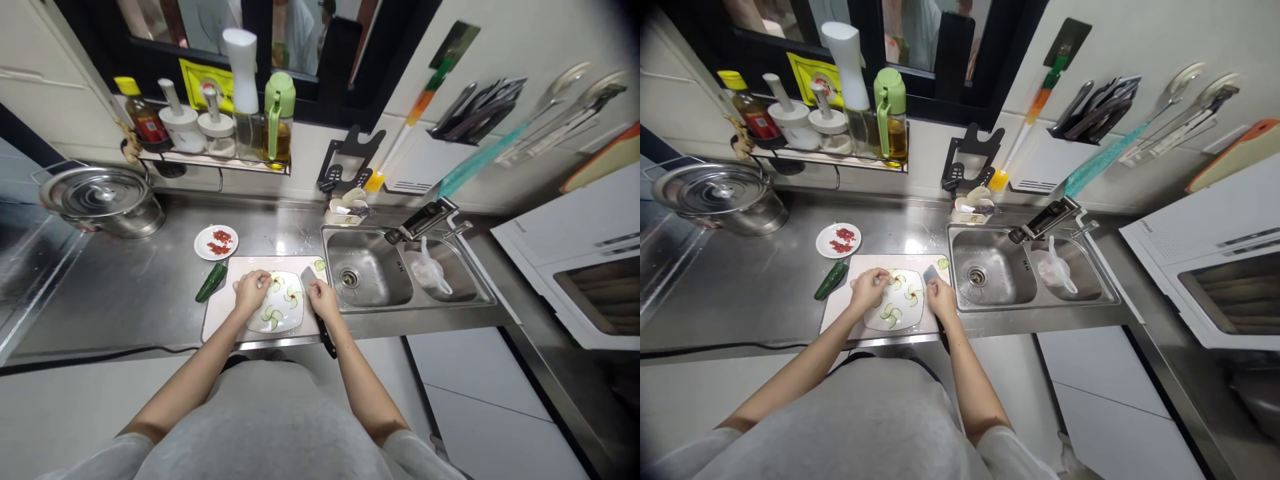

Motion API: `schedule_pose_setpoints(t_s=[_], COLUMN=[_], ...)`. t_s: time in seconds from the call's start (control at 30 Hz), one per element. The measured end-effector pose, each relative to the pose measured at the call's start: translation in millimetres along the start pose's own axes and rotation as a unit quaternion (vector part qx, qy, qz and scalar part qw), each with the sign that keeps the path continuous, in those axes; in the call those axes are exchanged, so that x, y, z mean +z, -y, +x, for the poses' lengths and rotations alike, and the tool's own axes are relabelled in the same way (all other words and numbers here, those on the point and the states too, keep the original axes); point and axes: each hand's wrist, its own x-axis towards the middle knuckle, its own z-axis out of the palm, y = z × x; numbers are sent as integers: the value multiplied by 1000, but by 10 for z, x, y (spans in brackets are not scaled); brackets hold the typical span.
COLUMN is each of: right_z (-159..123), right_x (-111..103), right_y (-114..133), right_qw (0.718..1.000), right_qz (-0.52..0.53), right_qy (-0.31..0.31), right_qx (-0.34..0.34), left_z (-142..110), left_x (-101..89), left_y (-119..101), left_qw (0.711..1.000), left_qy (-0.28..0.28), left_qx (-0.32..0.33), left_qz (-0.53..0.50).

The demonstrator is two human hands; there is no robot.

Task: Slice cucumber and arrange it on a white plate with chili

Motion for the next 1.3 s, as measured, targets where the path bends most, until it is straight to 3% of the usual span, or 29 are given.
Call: schedule_pose_setpoints(t_s=[0.43,0.67,0.8,0.97,1.13,1.3], right_z=[26,16,-16,-107,-222,-241], right_x=[21,53,86,135,200,209], right_y=[149,186,230,323,448,511], right_qw=[997,997,995,994,991,991], right_qz=[69,74,92,99,96,91], right_qy=[-20,-19,-12,12,43,49], right_qx=[-12,-24,-32,-51,-82,-82], left_z=[307,603,853,1097,1231,1304], left_x=[-760,-1025,-1055,-969,-888,-830], left_y=[669,835,843,850,862,880], left_qw=[985,973,973,977,978,974], left_qy=[-137,-187,-167,-98,-43,-26], left_qx=[-102,-133,-139,-117,-82,-70], left_qz=[26,42,76,147,189,213])
